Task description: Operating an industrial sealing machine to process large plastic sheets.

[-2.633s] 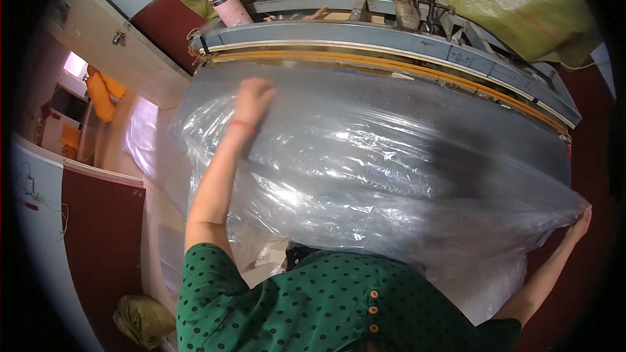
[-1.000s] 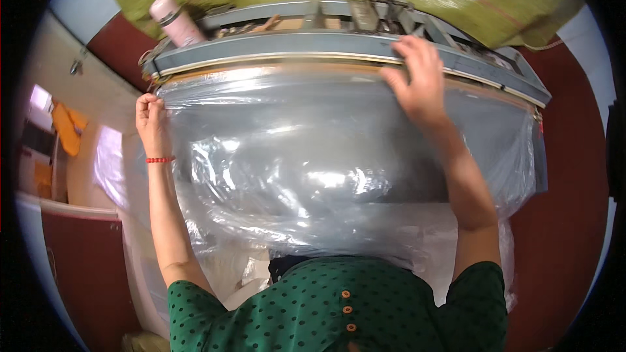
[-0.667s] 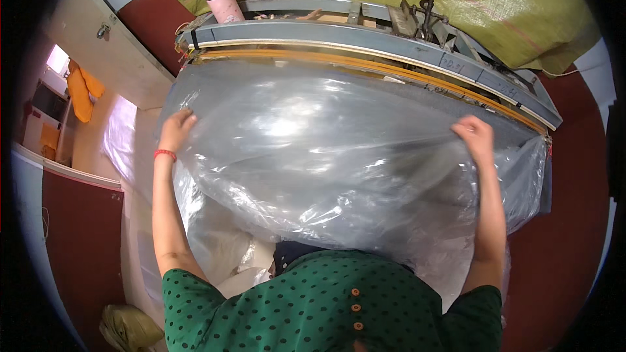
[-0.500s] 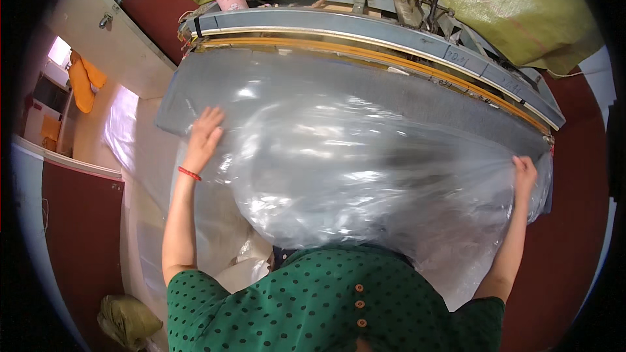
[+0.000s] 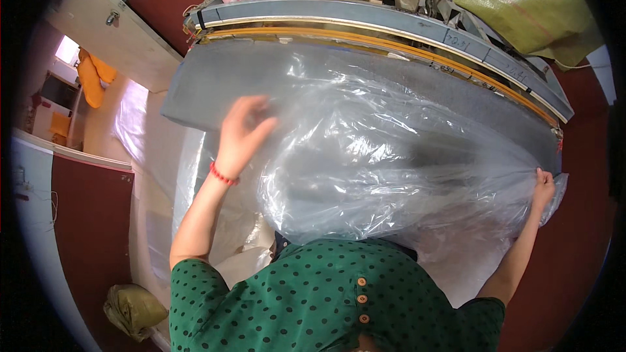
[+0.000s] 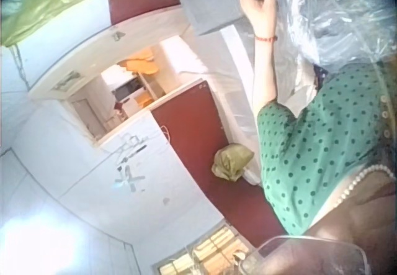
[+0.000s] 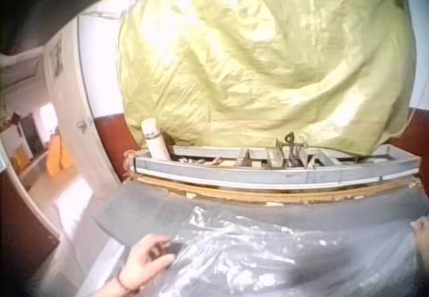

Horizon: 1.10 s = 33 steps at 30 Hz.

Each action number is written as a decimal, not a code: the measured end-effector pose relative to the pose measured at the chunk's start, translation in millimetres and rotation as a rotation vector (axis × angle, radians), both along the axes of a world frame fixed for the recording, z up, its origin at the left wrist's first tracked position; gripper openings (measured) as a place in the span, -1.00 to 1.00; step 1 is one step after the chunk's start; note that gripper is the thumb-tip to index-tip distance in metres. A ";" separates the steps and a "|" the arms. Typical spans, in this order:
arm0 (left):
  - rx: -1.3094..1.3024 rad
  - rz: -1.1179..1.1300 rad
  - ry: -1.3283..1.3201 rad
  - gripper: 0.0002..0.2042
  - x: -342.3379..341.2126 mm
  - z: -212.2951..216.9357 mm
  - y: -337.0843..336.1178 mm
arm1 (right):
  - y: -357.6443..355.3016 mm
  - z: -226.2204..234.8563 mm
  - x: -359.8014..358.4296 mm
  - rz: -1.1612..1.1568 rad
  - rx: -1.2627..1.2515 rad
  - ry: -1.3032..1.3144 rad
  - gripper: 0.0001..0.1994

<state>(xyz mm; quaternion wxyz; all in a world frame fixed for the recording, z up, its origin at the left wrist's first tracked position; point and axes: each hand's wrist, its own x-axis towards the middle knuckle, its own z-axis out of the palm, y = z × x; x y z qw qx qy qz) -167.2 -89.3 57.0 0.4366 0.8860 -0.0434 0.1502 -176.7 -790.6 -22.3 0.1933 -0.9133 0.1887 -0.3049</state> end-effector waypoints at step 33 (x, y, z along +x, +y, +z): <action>0.414 -0.038 -0.162 -0.90 148.5 -67.1 2.8 | -12.3 -1.1 -27.3 -0.033 0.120 -0.044 -0.77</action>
